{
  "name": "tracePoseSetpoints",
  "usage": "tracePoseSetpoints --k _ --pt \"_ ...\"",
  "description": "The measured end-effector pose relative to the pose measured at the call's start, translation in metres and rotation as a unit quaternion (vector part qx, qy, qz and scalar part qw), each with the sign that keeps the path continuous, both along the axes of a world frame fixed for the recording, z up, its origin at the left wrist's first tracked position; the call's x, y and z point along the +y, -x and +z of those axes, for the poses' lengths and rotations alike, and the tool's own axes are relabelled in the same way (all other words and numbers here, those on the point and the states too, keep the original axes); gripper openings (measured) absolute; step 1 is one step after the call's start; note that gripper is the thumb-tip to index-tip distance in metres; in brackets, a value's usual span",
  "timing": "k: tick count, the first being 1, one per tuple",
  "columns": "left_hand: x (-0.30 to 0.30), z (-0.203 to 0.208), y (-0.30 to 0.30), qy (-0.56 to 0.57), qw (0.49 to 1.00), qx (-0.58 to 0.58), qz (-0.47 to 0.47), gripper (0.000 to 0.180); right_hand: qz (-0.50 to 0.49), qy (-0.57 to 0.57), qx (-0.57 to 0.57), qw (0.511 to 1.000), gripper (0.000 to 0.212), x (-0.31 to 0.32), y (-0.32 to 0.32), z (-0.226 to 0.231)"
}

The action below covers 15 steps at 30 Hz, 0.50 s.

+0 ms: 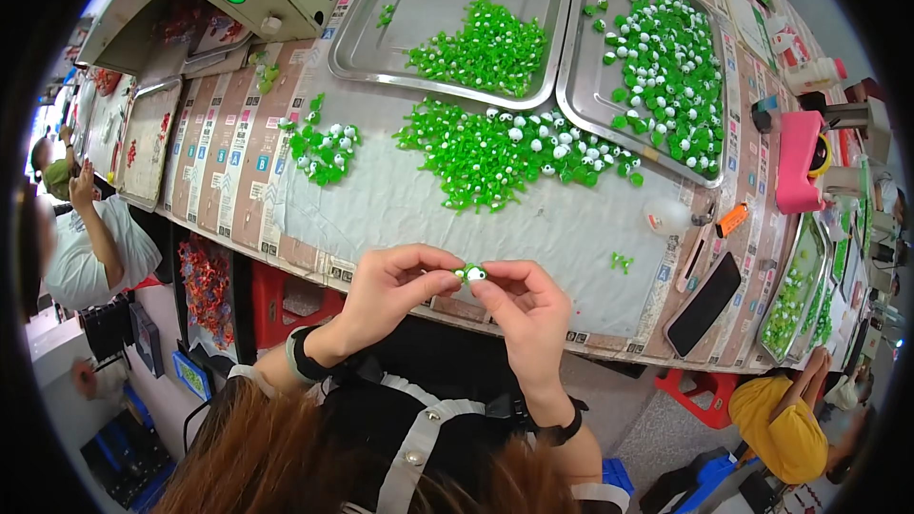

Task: The person assembles small green plastic figures by applying glue from a squeeze bottle to the base and attaching a white spherical component. The person handles the items one at a time, repeating the process continuously at a workstation.

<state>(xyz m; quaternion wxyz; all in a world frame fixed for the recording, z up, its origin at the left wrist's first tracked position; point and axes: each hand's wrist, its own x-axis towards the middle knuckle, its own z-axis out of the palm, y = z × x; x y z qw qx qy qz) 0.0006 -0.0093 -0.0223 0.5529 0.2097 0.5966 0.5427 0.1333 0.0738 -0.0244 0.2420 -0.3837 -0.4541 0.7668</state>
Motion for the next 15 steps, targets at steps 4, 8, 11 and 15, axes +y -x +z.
tracePoseSetpoints --k 4,8,11,15 --pt "0.003 0.001 0.002 -0.088 0.963 0.252 -0.038 0.011 0.012 -0.005 -0.023 1.000 0.013 0.002 -0.003 -0.001" --pt "0.005 -0.003 0.002 -0.138 0.929 0.340 -0.050 0.010 0.017 -0.013 -0.018 1.000 0.011 0.002 -0.004 -0.002" --pt "0.004 -0.004 0.001 -0.139 0.928 0.337 -0.069 0.010 0.015 -0.018 -0.006 1.000 0.010 -0.001 -0.008 -0.006" --pt "0.004 -0.001 -0.003 -0.134 0.948 0.280 -0.066 0.012 0.008 -0.042 0.004 0.999 0.010 -0.005 -0.014 -0.004"
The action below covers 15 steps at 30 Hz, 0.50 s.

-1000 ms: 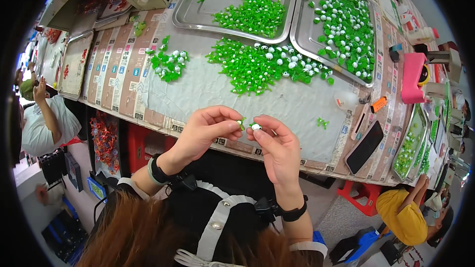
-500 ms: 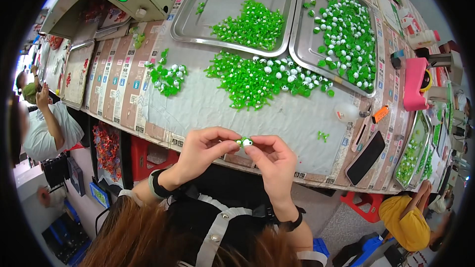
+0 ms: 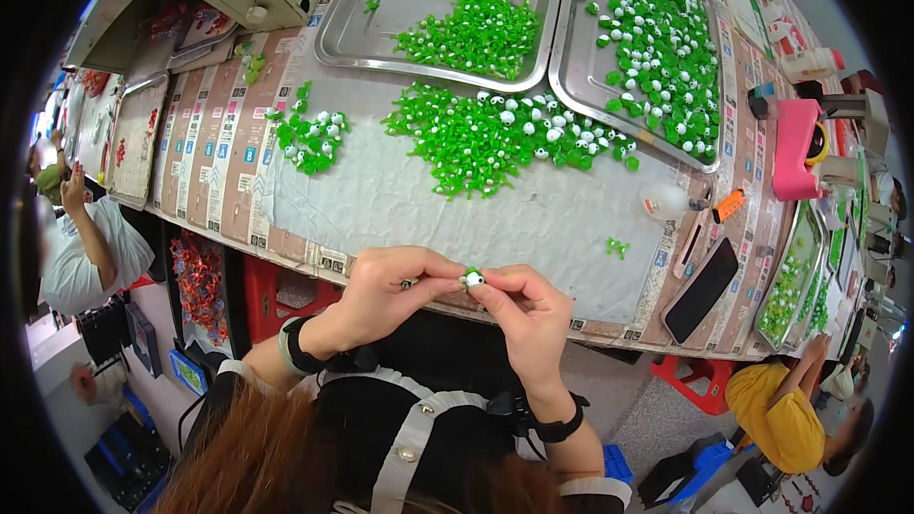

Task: The person assembles small green plastic figures by applying glue from a squeeze bottle to the base and attaching a white spherical component. The person handles the items one at a time, repeating the process continuously at a workstation.

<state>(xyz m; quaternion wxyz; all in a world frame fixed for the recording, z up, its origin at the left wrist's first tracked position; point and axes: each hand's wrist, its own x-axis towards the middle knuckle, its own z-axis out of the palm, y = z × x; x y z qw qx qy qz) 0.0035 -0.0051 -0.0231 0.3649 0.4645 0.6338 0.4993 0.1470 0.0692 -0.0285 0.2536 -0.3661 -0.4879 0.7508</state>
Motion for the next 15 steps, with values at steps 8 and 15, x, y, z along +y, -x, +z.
tracePoseSetpoints --k 8,15 --pt "0.0033 0.0001 -0.0036 -0.030 0.999 -0.013 0.001 0.018 -0.005 -0.040 -0.025 0.999 0.009 0.0010 -0.0004 0.0086" --pt "0.0016 -0.0063 0.0003 0.025 0.997 -0.063 -0.041 0.017 0.001 -0.036 -0.028 0.999 0.008 0.0006 0.0006 0.0054"
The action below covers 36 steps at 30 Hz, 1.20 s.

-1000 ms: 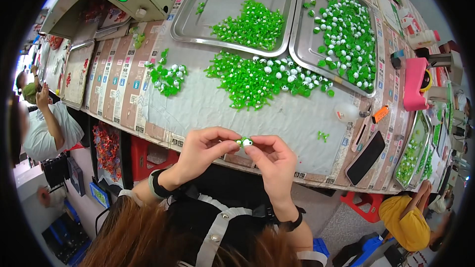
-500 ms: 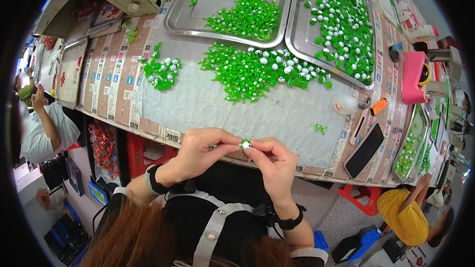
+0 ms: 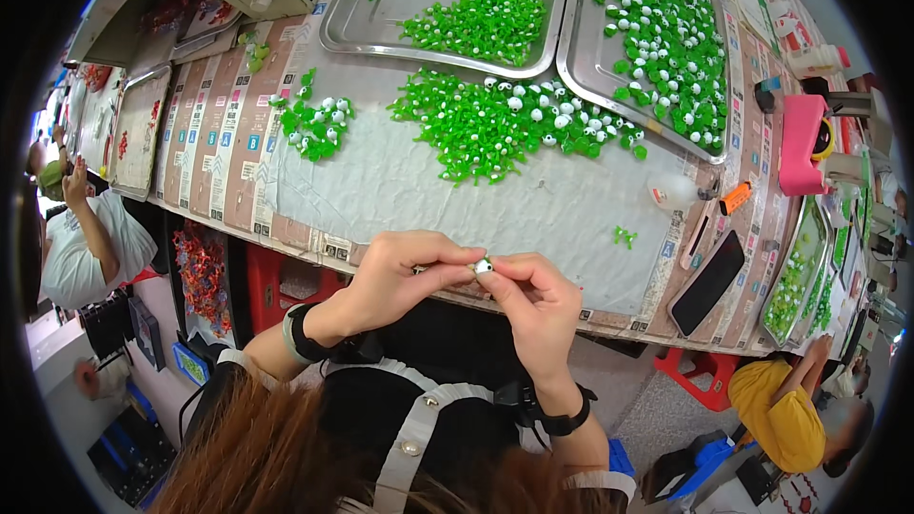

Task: The person assembles small green plastic figures by applying glue from a squeeze bottle to the base and attaching a white spherical component. The person handles the items one at a time, repeating the process continuously at a workstation.

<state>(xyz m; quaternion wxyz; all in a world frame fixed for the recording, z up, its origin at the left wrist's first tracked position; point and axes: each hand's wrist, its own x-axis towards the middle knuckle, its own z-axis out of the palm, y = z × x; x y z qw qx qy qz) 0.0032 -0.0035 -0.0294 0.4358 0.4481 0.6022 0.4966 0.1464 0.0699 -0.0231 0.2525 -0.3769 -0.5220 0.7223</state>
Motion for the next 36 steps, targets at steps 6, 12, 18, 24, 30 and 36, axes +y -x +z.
tracePoseSetpoints --k 6,12,18,24,30,36 --pt "0.001 -0.006 -0.002 0.062 0.977 -0.205 0.005 0.020 -0.002 0.089 0.019 0.996 0.007 0.008 0.000 -0.016" --pt "0.002 -0.005 0.001 0.122 0.935 -0.334 0.004 0.022 0.000 0.124 0.054 0.991 0.007 0.008 0.002 -0.026" --pt "0.004 -0.016 -0.001 0.139 0.939 -0.314 0.021 0.021 -0.011 0.170 0.042 0.984 0.006 0.010 0.005 -0.031" --pt "0.002 -0.028 -0.004 0.135 0.947 -0.288 0.036 0.021 -0.019 0.209 0.032 0.977 0.007 0.009 0.008 -0.038" --pt "0.001 -0.033 -0.002 0.092 0.981 -0.169 0.021 0.019 -0.033 0.204 0.017 0.978 0.009 0.004 0.008 -0.048" --pt "0.008 -0.034 -0.011 0.095 0.984 -0.139 0.059 0.016 0.002 0.186 0.010 0.982 0.010 0.013 0.005 -0.039"
